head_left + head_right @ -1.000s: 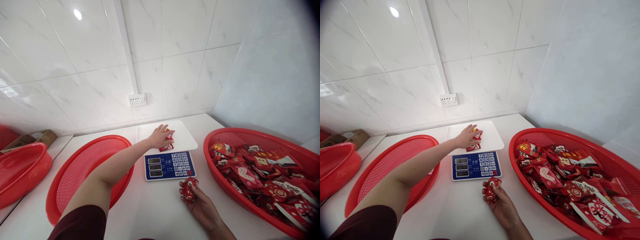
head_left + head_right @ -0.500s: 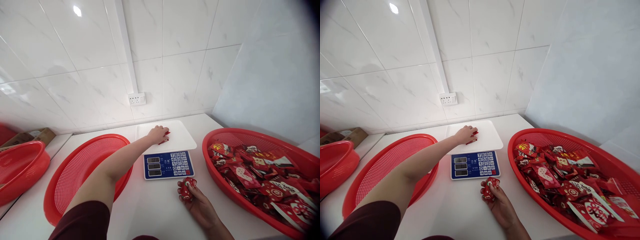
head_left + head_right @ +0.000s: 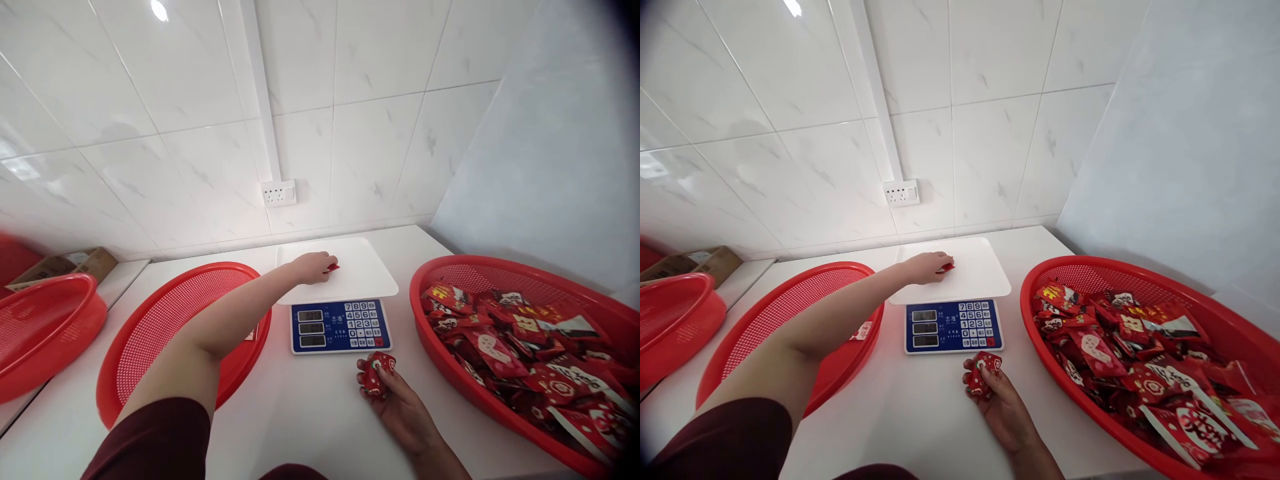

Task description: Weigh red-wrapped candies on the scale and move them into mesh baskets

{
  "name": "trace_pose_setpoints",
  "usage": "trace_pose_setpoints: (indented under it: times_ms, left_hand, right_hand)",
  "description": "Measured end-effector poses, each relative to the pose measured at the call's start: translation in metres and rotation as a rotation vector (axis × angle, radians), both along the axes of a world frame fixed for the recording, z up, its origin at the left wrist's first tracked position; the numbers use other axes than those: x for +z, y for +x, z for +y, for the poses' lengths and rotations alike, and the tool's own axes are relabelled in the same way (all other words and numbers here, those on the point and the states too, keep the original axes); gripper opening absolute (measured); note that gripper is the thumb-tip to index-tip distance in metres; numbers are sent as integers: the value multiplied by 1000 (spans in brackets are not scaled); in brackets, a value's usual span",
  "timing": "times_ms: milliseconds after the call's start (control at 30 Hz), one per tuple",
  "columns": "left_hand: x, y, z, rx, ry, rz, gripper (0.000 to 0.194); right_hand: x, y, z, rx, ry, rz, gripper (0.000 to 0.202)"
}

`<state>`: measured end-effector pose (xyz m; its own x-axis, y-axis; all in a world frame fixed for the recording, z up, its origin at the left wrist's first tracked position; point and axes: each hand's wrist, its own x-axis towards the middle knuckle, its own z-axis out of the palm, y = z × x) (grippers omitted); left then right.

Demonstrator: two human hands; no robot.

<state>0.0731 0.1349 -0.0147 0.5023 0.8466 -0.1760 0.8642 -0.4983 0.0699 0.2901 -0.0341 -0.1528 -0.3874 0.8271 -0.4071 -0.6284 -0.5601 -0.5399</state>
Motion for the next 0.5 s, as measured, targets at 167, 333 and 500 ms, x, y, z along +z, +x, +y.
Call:
trace_pose_setpoints:
  times_ms: [167, 333, 500]
  left_hand:
    - [18, -10, -16, 11, 51, 16, 41]
    - [51, -57, -66, 125, 210, 27, 47]
    - [53, -117, -132, 454, 336, 8, 47]
  right_hand:
    - [3, -1, 0, -8, 3, -16, 32]
    - [3, -1, 0, 4, 2, -11, 32]
    - [5, -1, -1, 54, 18, 3, 32]
